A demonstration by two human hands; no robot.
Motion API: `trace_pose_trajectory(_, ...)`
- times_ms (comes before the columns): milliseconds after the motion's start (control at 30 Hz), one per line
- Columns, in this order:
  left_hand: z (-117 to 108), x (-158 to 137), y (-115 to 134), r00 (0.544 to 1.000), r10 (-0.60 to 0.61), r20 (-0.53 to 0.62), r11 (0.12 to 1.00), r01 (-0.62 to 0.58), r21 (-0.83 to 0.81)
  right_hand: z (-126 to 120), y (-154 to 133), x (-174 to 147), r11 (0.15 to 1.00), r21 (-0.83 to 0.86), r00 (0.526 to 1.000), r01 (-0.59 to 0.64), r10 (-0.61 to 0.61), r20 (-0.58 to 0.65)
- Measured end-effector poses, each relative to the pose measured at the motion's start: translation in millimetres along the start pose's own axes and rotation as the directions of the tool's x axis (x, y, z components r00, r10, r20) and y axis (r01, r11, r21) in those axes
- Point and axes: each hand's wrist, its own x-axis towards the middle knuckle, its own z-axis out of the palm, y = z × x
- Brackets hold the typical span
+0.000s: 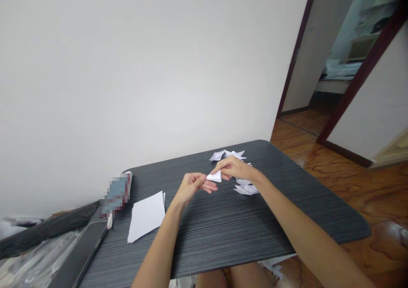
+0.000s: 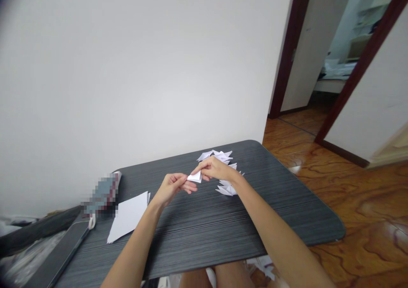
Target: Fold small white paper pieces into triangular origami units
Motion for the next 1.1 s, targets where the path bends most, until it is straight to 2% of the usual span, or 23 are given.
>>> trace_pose_trajectory(200,3.7,-0.1,-2.5,0.999,-0.022,0.037,0.997,0.025,-0.067,-1.3,0.7,-0.6,0.996,-0.046,0.994,0.082,-0.079,0.070)
trace_pose_trajectory(433,7.5,4.7,-10.0,0.999,-0.051,-0.009,0.998,0.050,-0.049,-0.4,2.3,0.0,0.980,-0.169,0.993,0.101,-0.089,0.082)
trace_pose_trajectory(667,8.5,5.2,-11.7,0.996,-0.081,-0.023,0.986,0.076,-0.152,-5.1,-0.9,-1.2,0.956,-0.262,0.989,0.133,-0.112,0.095)
trace_pose_trajectory(867,7.1,5.7,-13.2,0.994,-0.105,0.000,0.969,0.102,-0.224,-6.3,-0.8,-1.3,0.952,-0.268,0.986,0.151,-0.126,0.111)
trace_pose_trajectory(1000,8.0,5.1,-12.7,0.996,-0.090,-0.007,0.979,0.087,-0.183,-6.8,1.3,-1.0,0.957,-0.247,0.985,0.150,-0.125,0.116)
trace_pose_trajectory(1100,9.7,4.1,-10.0,1.000,-0.020,-0.015,0.996,0.018,-0.087,-7.2,1.6,-1.5,0.963,-0.233,0.987,0.135,-0.111,0.112)
